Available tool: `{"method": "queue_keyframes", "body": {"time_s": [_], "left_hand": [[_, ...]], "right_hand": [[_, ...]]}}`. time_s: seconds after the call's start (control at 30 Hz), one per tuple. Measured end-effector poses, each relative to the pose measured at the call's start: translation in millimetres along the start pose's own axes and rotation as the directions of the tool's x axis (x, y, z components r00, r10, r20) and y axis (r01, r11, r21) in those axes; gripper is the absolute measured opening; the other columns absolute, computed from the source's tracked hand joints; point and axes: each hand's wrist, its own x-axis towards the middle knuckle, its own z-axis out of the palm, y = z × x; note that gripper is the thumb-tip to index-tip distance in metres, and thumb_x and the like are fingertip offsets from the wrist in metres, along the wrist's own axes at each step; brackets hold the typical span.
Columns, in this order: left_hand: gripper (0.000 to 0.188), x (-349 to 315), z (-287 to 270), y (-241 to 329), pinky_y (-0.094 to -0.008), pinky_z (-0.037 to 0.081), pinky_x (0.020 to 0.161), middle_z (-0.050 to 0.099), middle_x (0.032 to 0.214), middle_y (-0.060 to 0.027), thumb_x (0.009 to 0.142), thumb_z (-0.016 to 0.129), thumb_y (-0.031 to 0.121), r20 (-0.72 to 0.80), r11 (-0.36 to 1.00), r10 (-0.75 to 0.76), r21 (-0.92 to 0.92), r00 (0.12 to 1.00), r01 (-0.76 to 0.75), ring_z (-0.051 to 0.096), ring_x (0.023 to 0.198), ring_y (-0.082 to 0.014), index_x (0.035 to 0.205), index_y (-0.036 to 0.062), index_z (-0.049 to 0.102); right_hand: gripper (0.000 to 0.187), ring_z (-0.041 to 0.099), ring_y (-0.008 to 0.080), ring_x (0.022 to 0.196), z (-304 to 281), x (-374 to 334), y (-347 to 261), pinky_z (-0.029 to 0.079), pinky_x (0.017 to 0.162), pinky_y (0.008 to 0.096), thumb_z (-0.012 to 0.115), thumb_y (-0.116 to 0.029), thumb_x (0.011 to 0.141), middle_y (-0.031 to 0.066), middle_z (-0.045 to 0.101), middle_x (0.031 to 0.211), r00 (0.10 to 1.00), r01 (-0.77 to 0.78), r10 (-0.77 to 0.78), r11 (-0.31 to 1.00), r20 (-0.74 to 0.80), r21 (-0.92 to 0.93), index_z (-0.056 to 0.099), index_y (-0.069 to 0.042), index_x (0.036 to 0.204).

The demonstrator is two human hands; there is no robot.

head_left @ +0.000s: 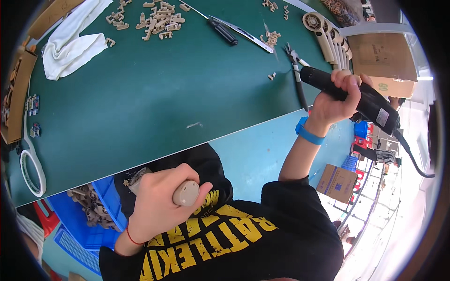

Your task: Assembling and testing handheld electronic fans at a production line.

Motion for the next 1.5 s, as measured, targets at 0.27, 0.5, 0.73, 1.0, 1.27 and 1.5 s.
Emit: {"method": "queue_keyframes", "body": {"time_s": [0.27, 0.5, 0.73, 1.0, 1.27, 1.5], "left_hand": [[0.020, 2, 2, -1, -0.0238, 0.039, 0.047, 0.055, 0.058, -0.0056, 0.071, 0.074, 0.004, -0.015, 1.000, 0.011, 0.008, 1.000, -0.011, 0.054, 0.048, -0.0167, 0.071, 0.0051, 0.054], [0.016, 4, 7, 1, -0.0228, 0.038, 0.048, 0.056, 0.058, -0.0024, 0.072, 0.072, 0.000, -0.069, 0.987, 0.051, -0.147, 0.996, -0.061, 0.052, 0.048, -0.0110, 0.080, 0.0044, 0.059], [0.043, 17, 7, 24, -0.0200, 0.036, 0.051, 0.057, 0.061, -0.0019, 0.071, 0.070, -0.005, -0.245, 0.916, 0.179, -0.311, 0.953, -0.253, 0.050, 0.051, -0.0086, 0.112, -0.0002, 0.060], [0.028, 15, -8, 28, -0.0210, 0.043, 0.052, 0.067, 0.085, -0.0119, 0.069, 0.070, -0.010, -0.356, 0.899, 0.263, -0.247, 0.897, -0.362, 0.057, 0.060, -0.0106, 0.095, -0.0008, 0.068], [0.013, 3, -18, 24, -0.0251, 0.048, 0.069, 0.066, 0.086, -0.0072, 0.077, 0.067, -0.002, -0.390, 0.837, 0.104, -0.463, 0.915, -0.293, 0.062, 0.077, -0.0135, 0.091, 0.0007, 0.066], [0.013, -9, -20, 23, -0.0238, 0.047, 0.071, 0.063, 0.088, -0.0040, 0.081, 0.065, 0.004, -0.307, 0.691, -0.006, -0.689, 0.952, -0.218, 0.059, 0.081, -0.0097, 0.094, 0.0005, 0.062]], "right_hand": [[0.026, 0.040, 0.0122, 0.060, 11, 5, 11, 0.036, 0.061, 0.0291, 0.055, -0.002, 0.075, -0.0001, 0.043, 0.062, 0.999, 0.047, -0.048, 0.995, -0.006, -0.084, 0.051, -0.005, 0.101], [0.018, 0.041, 0.0088, 0.057, 10, 0, -32, 0.035, 0.059, 0.0244, 0.055, -0.004, 0.075, -0.0017, 0.043, 0.060, 0.996, -0.086, 0.072, 0.943, 0.054, 0.322, 0.050, -0.007, 0.092], [0.016, 0.048, 0.0098, 0.052, 43, -6, -68, 0.045, 0.053, 0.0234, 0.058, -0.005, 0.076, -0.0007, 0.048, 0.056, 0.884, -0.468, 0.256, 0.497, 0.392, 0.731, 0.051, -0.007, 0.090], [0.019, 0.049, 0.0109, 0.049, 92, -18, -70, 0.047, 0.050, 0.0245, 0.060, -0.005, 0.075, 0.0005, 0.048, 0.055, 0.796, -0.595, 0.305, 0.230, 0.523, 0.770, 0.048, -0.006, 0.090], [0.022, 0.046, 0.0106, 0.048, 118, -41, -75, 0.044, 0.051, 0.0206, 0.058, 0.005, 0.072, 0.0027, 0.044, 0.056, 0.900, -0.351, 0.355, 0.242, 0.254, 0.905, 0.042, -0.006, 0.082], [0.019, 0.039, 0.0113, 0.051, 122, -42, -82, 0.035, 0.056, 0.0226, 0.045, 0.010, 0.074, 0.0037, 0.037, 0.057, 0.799, -0.570, 0.313, 0.122, 0.514, 0.812, 0.035, -0.006, 0.075]]}}
